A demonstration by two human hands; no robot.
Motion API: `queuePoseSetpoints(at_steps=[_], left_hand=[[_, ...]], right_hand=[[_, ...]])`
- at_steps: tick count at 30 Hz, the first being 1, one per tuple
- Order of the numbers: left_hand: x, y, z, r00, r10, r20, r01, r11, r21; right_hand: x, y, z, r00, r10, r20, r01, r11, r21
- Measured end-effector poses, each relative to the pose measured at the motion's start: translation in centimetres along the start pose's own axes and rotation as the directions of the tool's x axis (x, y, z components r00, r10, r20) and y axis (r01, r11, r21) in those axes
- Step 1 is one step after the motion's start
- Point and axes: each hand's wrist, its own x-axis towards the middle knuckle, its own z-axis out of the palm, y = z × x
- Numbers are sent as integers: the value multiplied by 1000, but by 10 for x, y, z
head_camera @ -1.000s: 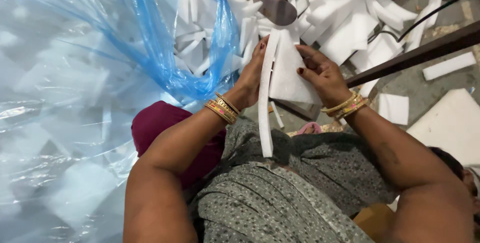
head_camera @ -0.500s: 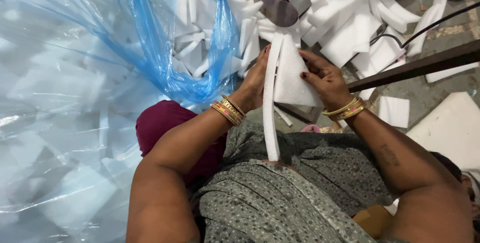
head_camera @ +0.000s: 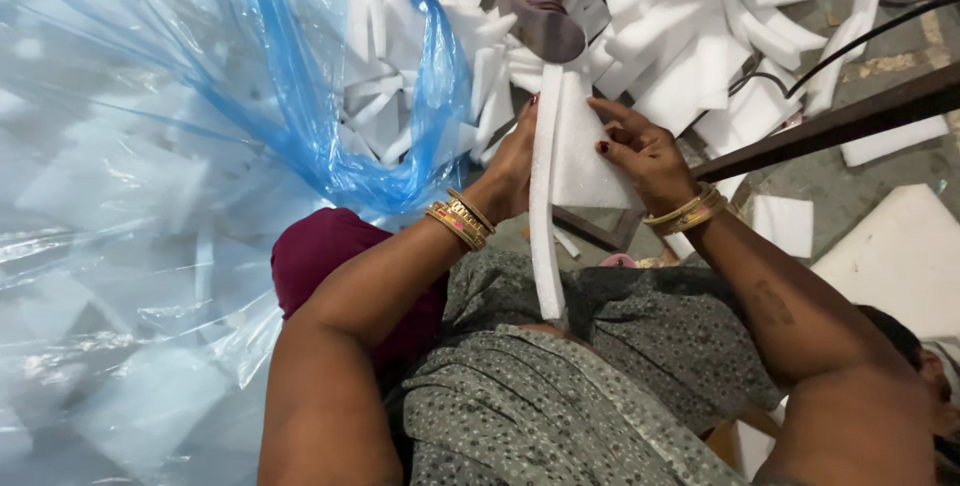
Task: The person sits on the floor and repeatedly picks up white foam pieces, folds them, and places them into a large blue plastic bag. The person handles the foam pieces one at a time throughout the clip.
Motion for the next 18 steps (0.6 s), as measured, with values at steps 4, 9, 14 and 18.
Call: queuePoseSetpoints(at_steps=[4,9,14,18], left_hand=[[28,1,1,991,-108,81,119,981,-150],[86,18,9,980,-13,199,65,964,-259],[154,50,14,940,106,326,2,949,-315],[176,62,18,946,150,288,-70,960,-272]], right_hand=[[17,4,-21,1000,-17,-13,15,991,-135],[62,-5,-43,999,-13,-38,17,996,91],[130,-3,-83,986,-26,-166,54,984,168],[148,0,-106,986,-169,-13,168,964,208]])
